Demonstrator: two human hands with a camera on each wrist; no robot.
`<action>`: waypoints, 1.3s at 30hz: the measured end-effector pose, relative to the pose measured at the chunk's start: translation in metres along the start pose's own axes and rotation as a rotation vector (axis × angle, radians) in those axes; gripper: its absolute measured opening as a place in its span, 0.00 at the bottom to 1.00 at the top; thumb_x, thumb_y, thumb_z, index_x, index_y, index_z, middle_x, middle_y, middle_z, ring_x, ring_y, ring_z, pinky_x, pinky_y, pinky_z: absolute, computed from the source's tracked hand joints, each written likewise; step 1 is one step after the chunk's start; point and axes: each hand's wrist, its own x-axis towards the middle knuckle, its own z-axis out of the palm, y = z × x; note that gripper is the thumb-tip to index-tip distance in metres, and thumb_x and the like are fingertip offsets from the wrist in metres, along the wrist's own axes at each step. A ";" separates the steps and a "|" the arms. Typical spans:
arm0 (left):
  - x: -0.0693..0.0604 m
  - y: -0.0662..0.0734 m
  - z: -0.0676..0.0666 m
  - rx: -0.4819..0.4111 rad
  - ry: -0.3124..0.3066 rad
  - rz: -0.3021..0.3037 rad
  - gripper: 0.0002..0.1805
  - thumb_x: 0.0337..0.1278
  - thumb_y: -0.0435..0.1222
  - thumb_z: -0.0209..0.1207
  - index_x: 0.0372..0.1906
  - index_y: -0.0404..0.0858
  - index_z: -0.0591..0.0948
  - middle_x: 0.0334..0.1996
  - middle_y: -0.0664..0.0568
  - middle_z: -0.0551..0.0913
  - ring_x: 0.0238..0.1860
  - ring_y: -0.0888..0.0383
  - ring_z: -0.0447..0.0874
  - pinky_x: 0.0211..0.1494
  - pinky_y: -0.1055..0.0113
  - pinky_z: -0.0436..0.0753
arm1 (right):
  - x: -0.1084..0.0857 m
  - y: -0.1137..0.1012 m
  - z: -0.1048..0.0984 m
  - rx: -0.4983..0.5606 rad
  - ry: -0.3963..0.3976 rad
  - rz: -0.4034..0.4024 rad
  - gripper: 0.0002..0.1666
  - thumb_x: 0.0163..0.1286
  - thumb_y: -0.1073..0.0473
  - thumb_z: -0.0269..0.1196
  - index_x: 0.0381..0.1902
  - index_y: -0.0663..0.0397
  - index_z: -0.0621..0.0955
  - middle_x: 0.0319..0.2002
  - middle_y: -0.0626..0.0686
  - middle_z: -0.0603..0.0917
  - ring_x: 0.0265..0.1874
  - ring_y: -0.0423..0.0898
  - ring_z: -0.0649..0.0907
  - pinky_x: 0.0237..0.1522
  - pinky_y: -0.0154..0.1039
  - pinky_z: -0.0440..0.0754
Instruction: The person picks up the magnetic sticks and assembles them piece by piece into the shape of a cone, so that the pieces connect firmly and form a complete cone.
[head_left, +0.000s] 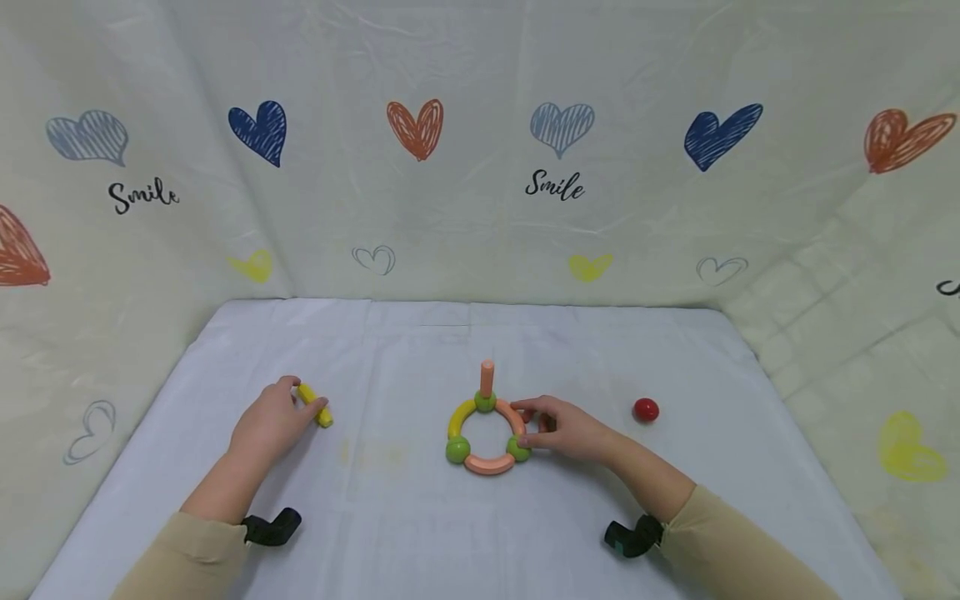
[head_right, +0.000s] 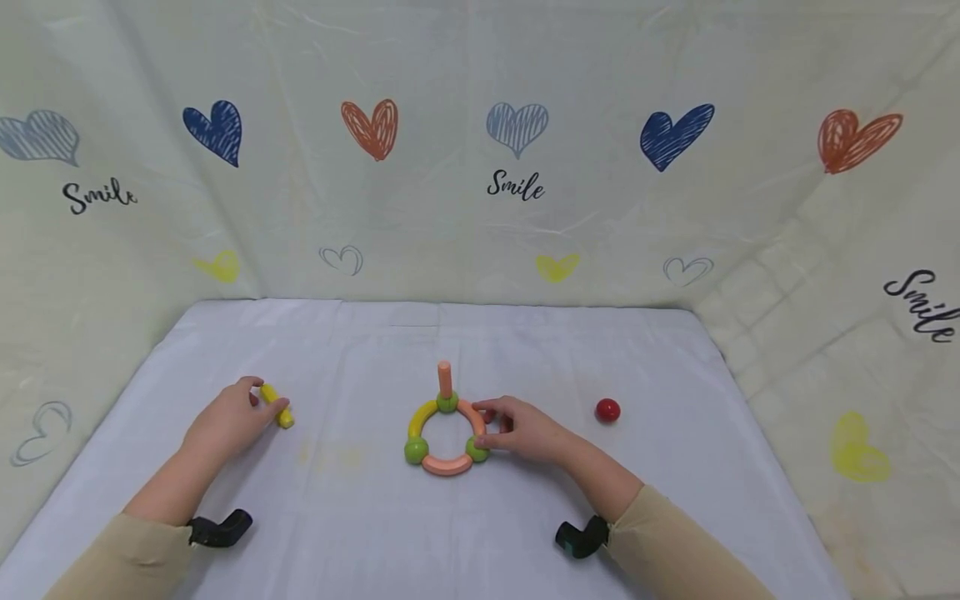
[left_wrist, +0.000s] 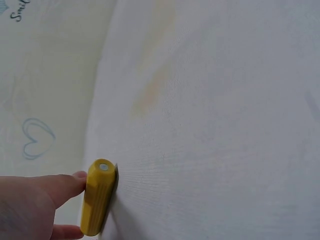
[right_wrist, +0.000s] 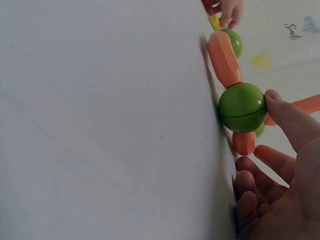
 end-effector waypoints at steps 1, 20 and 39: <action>0.001 0.000 0.001 0.000 0.003 0.003 0.43 0.65 0.57 0.57 0.68 0.25 0.63 0.49 0.31 0.75 0.45 0.39 0.78 0.41 0.48 0.78 | 0.000 0.000 0.000 0.001 -0.001 0.002 0.36 0.62 0.45 0.71 0.67 0.47 0.76 0.45 0.46 0.78 0.37 0.46 0.74 0.36 0.38 0.74; 0.003 0.014 -0.002 0.012 -0.035 0.104 0.27 0.65 0.38 0.59 0.67 0.31 0.72 0.55 0.39 0.79 0.52 0.43 0.77 0.56 0.43 0.68 | 0.001 0.002 -0.001 0.021 0.001 -0.022 0.36 0.62 0.47 0.72 0.66 0.48 0.76 0.44 0.48 0.78 0.36 0.47 0.74 0.34 0.36 0.73; 0.002 0.013 0.001 0.044 -0.016 0.131 0.25 0.63 0.38 0.62 0.66 0.42 0.77 0.54 0.44 0.82 0.49 0.47 0.80 0.49 0.47 0.70 | 0.001 0.001 0.000 0.005 0.002 0.003 0.36 0.62 0.46 0.72 0.66 0.47 0.76 0.43 0.47 0.77 0.37 0.47 0.74 0.35 0.37 0.73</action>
